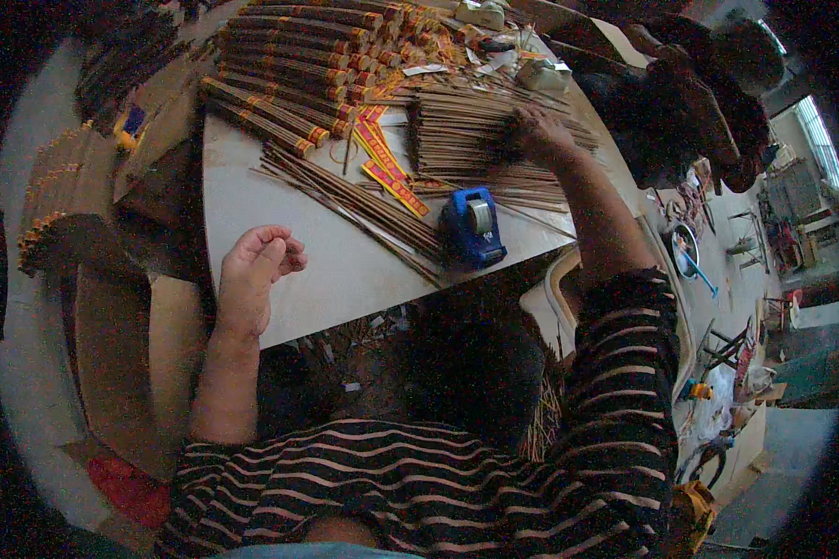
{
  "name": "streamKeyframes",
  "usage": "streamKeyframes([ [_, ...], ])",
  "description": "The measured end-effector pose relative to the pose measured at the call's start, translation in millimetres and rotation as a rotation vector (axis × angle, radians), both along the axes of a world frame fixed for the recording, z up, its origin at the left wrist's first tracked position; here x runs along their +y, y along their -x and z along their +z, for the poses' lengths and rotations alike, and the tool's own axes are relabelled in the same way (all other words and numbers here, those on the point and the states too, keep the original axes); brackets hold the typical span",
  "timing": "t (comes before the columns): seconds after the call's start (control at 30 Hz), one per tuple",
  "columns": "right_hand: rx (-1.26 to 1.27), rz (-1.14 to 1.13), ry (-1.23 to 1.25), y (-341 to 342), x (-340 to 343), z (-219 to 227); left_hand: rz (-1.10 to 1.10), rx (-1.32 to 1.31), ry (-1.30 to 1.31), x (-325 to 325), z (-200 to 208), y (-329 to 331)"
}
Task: The person gathers thin wooden sticks, aligns them into bundles, and wraps each bundle with a small paper label. The person places the finished bundles into a cardboard box.
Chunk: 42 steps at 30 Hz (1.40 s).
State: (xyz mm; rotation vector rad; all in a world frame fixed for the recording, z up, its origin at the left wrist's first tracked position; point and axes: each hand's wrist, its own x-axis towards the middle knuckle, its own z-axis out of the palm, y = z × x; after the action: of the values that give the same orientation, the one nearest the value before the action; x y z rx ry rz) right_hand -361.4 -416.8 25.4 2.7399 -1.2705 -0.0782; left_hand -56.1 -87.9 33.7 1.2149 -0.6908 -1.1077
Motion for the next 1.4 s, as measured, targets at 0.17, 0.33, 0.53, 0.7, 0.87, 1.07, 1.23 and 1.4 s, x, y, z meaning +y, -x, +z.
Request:
streamKeyframes([
  [0.17,0.064,0.02,-0.051,1,-19,-8,-0.033,0.0,-0.071,-5,-15,-3],
  [0.33,0.035,0.114,0.017,0,-14,-5,-0.015,0.015,-0.062,-3,-22,-8],
  [0.53,-0.072,0.08,-0.015,0,-3,-1,-0.022,0.047,-0.065,-1,-23,-10],
  [0.7,-0.161,0.225,0.036,10,-7,2,-0.013,0.032,-0.062,1,-22,-9],
  [0.87,-0.13,0.059,-0.1,4,4,21,-0.011,0.034,-0.073,1,-25,-10],
  [1.07,-0.199,0.129,-0.116,-5,12,26,-0.016,0.016,-0.081,4,-22,-9],
  [1.23,-0.136,0.156,-0.209,0,0,20,-0.014,0.009,-0.084,4,-26,-12],
  [1.4,-0.07,0.154,-0.191,-1,-5,1,-0.009,0.009,-0.094,6,-27,-13],
])
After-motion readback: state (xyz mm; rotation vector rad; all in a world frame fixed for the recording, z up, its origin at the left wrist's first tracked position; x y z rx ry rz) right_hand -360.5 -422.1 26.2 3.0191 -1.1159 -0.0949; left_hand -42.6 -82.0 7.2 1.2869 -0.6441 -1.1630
